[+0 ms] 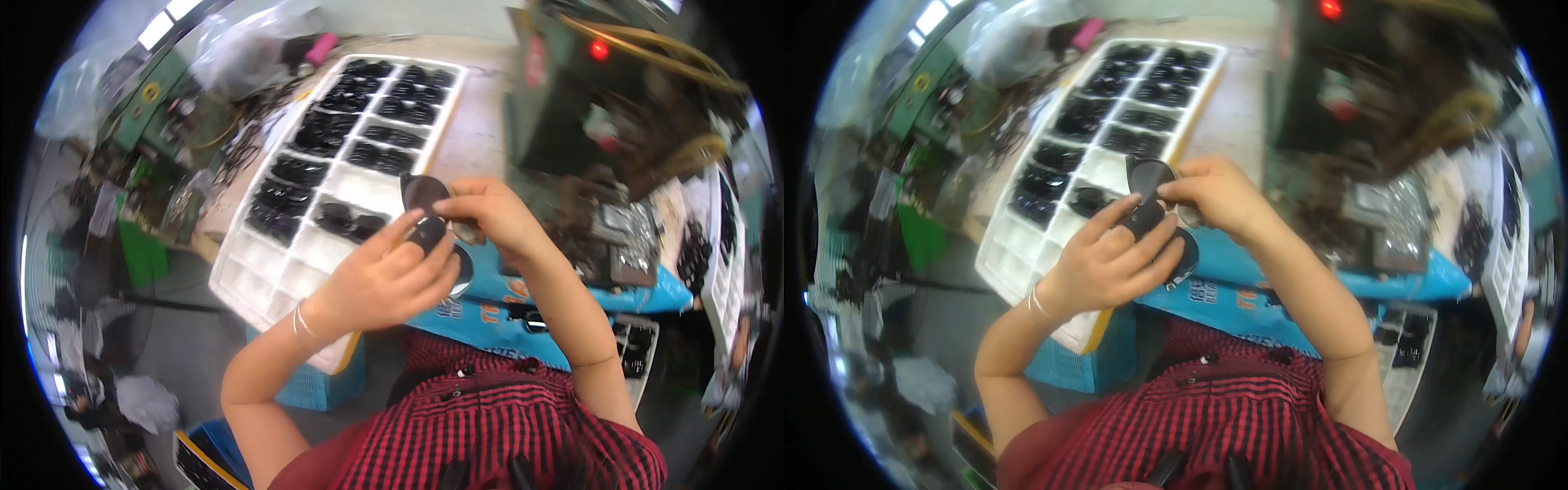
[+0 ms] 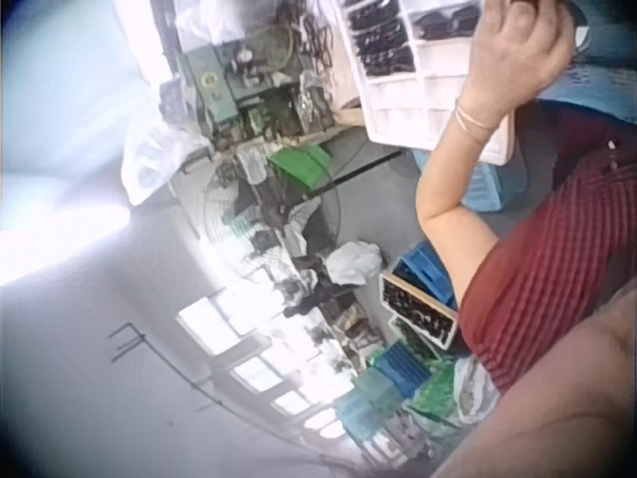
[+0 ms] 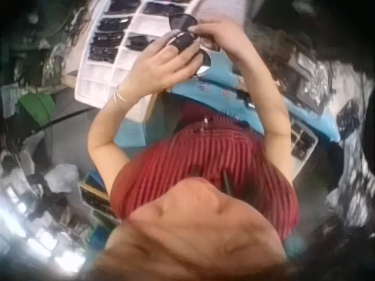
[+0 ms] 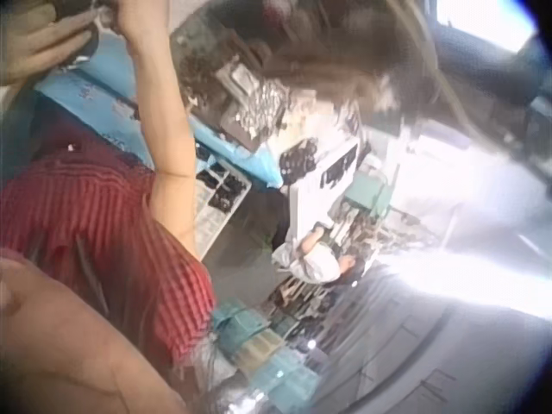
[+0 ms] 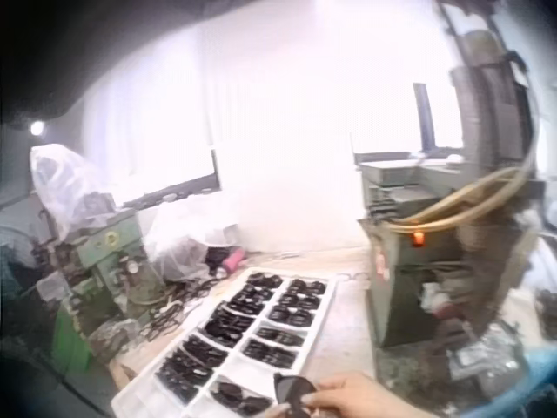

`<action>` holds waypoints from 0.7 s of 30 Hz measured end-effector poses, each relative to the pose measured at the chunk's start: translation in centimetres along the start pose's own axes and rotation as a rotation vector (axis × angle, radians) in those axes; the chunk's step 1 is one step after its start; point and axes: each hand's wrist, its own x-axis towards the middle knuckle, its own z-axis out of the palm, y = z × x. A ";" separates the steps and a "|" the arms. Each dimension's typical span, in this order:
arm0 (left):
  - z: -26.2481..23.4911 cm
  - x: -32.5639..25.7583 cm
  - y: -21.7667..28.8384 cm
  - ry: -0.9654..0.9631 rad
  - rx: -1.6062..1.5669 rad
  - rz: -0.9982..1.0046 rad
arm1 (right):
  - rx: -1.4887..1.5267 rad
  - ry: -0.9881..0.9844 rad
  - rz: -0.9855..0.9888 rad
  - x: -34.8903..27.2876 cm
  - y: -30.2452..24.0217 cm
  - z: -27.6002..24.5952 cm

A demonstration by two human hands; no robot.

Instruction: The person assembles sunglasses by picking up frames and lenses, placing them into a press machine, and then arranging the finished units into a tray. The process is repeated continuously throughout the clip.

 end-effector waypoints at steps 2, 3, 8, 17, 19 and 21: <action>0.4 3.1 2.2 -0.005 -0.112 0.003 | 0.241 -0.012 0.055 -3.5 1.0 -3.2; 0.8 4.5 3.0 -0.010 -0.195 0.035 | 0.268 0.048 0.067 -5.8 0.8 -4.0; 4.2 11.0 7.0 0.242 -0.484 0.244 | -0.086 0.341 -0.193 -17.1 2.6 -10.5; 13.1 16.5 9.9 0.400 -0.602 0.181 | -1.318 1.171 -0.306 -20.5 10.5 -22.2; 13.2 16.8 10.0 0.422 -0.637 0.166 | -1.288 1.139 -0.334 -19.1 10.3 -23.2; 12.8 17.0 9.7 0.410 -0.683 0.150 | -1.249 1.123 -0.378 -17.7 9.6 -24.1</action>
